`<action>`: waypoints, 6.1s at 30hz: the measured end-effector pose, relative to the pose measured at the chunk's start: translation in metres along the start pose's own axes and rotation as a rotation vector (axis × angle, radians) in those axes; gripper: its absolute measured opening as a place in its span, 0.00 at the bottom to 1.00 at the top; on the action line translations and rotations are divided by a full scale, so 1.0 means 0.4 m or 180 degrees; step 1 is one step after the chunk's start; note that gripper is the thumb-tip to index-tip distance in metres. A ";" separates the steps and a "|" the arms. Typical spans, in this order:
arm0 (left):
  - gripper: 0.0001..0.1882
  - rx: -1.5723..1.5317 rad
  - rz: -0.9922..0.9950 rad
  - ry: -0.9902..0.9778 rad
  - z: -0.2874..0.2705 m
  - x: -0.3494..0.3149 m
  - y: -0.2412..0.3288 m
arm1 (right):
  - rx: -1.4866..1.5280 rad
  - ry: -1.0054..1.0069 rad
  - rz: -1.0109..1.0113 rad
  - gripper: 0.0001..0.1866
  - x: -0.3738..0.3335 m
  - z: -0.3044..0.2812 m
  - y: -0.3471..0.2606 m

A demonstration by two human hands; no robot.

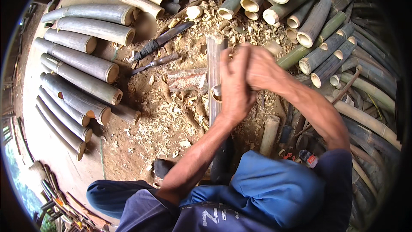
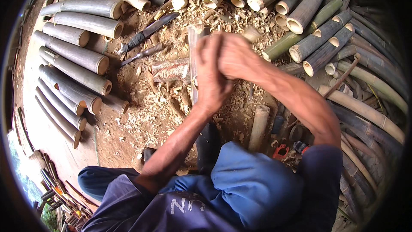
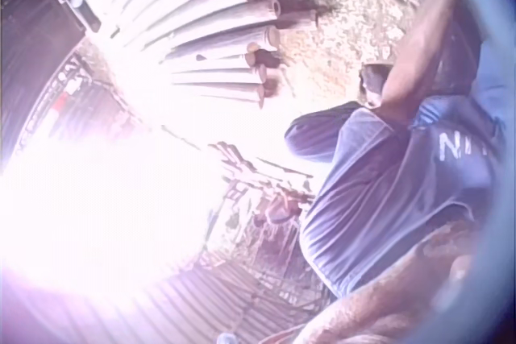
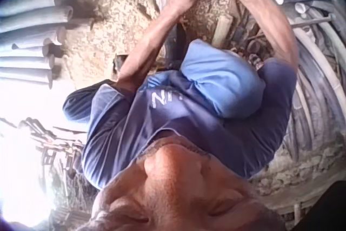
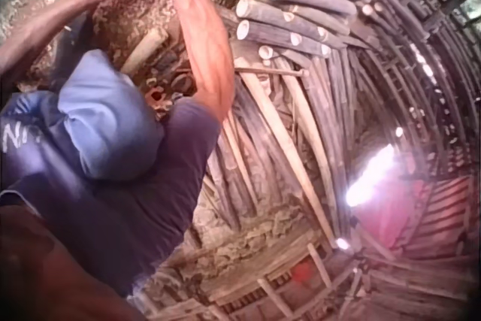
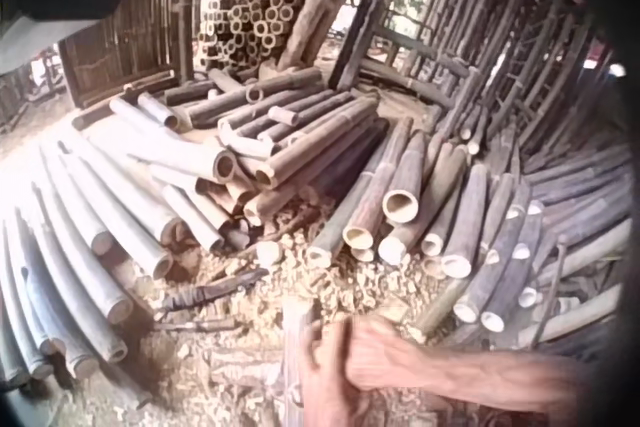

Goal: The person uses a tool to drill holes into segments of bamboo and then fits them together.

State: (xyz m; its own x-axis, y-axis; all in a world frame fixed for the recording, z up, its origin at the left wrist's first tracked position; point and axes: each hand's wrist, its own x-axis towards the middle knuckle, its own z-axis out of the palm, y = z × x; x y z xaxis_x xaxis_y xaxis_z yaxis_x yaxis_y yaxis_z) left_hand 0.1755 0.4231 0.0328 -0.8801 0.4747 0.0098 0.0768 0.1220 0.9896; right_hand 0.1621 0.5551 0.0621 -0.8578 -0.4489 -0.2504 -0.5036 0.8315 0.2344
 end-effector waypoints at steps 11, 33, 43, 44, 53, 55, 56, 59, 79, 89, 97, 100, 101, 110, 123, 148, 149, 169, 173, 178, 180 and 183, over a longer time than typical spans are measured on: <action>0.44 0.1908 -0.0030 -0.4038 0.072 0.032 0.111 | 0.4394 -0.0427 0.3579 0.23 -0.270 0.184 -0.169; 0.59 0.0149 -0.0047 -0.0039 0.044 -0.029 0.065 | 0.1626 -0.0263 -0.0640 0.09 -0.048 0.012 0.060; 0.54 0.0974 -0.0483 -0.1616 0.024 -0.044 0.109 | 0.3352 -0.1573 0.0689 0.20 -0.235 0.138 -0.034; 0.54 0.1034 -0.0552 -0.2196 0.015 -0.036 0.095 | 0.3836 -0.1801 0.1014 0.19 -0.227 0.128 -0.079; 0.44 0.1502 -0.0483 -0.4363 -0.036 0.036 0.117 | 0.5087 -0.2381 0.1412 0.18 -0.211 0.047 -0.214; 0.44 0.1384 -0.0374 -0.2650 -0.014 -0.037 0.061 | 0.4553 -0.2293 0.0959 0.18 -0.201 0.073 -0.140; 0.42 0.1316 -0.0551 -0.2288 -0.010 -0.053 0.104 | 0.4409 -0.2284 0.0956 0.18 -0.212 0.081 -0.120; 0.41 0.1519 -0.0473 -0.3304 -0.034 -0.032 0.110 | 0.4691 -0.2115 0.1536 0.18 -0.212 0.071 -0.181; 0.50 0.0821 0.0469 -0.2624 -0.210 -0.094 0.060 | 0.8811 -0.0147 0.3912 0.17 -0.107 0.002 -0.433; 0.20 0.2991 -0.0794 -0.1934 -0.443 -0.264 0.107 | 0.9816 -0.0139 0.2878 0.16 -0.080 -0.029 -0.448; 0.09 0.3601 -0.0122 -0.3773 -0.448 0.213 0.143 | 1.1148 0.0738 0.2845 0.17 0.011 -0.021 -0.406; 0.24 0.2674 -0.1946 -0.4416 -0.484 0.247 0.041 | 1.0980 0.0722 0.3064 0.17 0.047 -0.013 -0.393; 0.22 0.2131 -0.2354 -0.4265 -0.506 0.202 -0.008 | 1.0759 0.0501 0.3210 0.17 0.040 -0.006 -0.397; 0.20 0.0621 -0.3046 -0.1399 -0.188 -0.335 0.058 | 0.7299 -0.1399 0.2992 0.20 -0.104 0.070 -0.299; 0.10 0.3506 -0.0640 -0.3772 -0.425 0.068 0.212 | 1.0825 0.0646 0.2419 0.16 -0.031 -0.006 -0.434; 0.26 0.0908 -0.2676 -0.0956 -0.383 -0.318 -0.032 | 0.7923 -0.0077 0.3124 0.13 0.002 0.050 -0.412; 0.23 0.1269 -0.2718 -0.0965 -0.420 -0.261 -0.020 | 0.8203 0.0363 0.3235 0.12 0.020 0.040 -0.426; 0.17 0.2329 -0.1603 -0.1090 -0.415 -0.191 0.048 | 0.8370 0.1050 0.3387 0.11 0.027 0.025 -0.432; 0.22 0.2234 -0.2249 -0.1060 -0.430 -0.191 0.053 | 0.8806 0.0363 0.3051 0.11 0.028 0.027 -0.417; 0.13 0.3751 -0.0977 -0.1414 -0.430 -0.019 0.145 | 0.9945 0.1558 0.2852 0.11 0.039 0.005 -0.411; 0.04 0.4148 -0.0545 -0.1634 -0.398 0.033 0.162 | 1.0792 0.2019 0.1998 0.11 0.029 0.054 -0.425; 0.05 0.4675 0.0059 -0.1952 -0.309 0.085 0.233 | 1.1595 0.2272 0.1404 0.11 0.029 0.078 -0.425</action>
State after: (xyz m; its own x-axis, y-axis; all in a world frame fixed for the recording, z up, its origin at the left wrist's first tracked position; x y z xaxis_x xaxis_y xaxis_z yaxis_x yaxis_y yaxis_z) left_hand 0.0947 0.3428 0.1431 -0.5880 0.7051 -0.3962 0.7697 0.6383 -0.0064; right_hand 0.2411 0.4187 -0.0099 -0.8840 -0.0762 -0.4613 -0.0175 -0.9805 0.1956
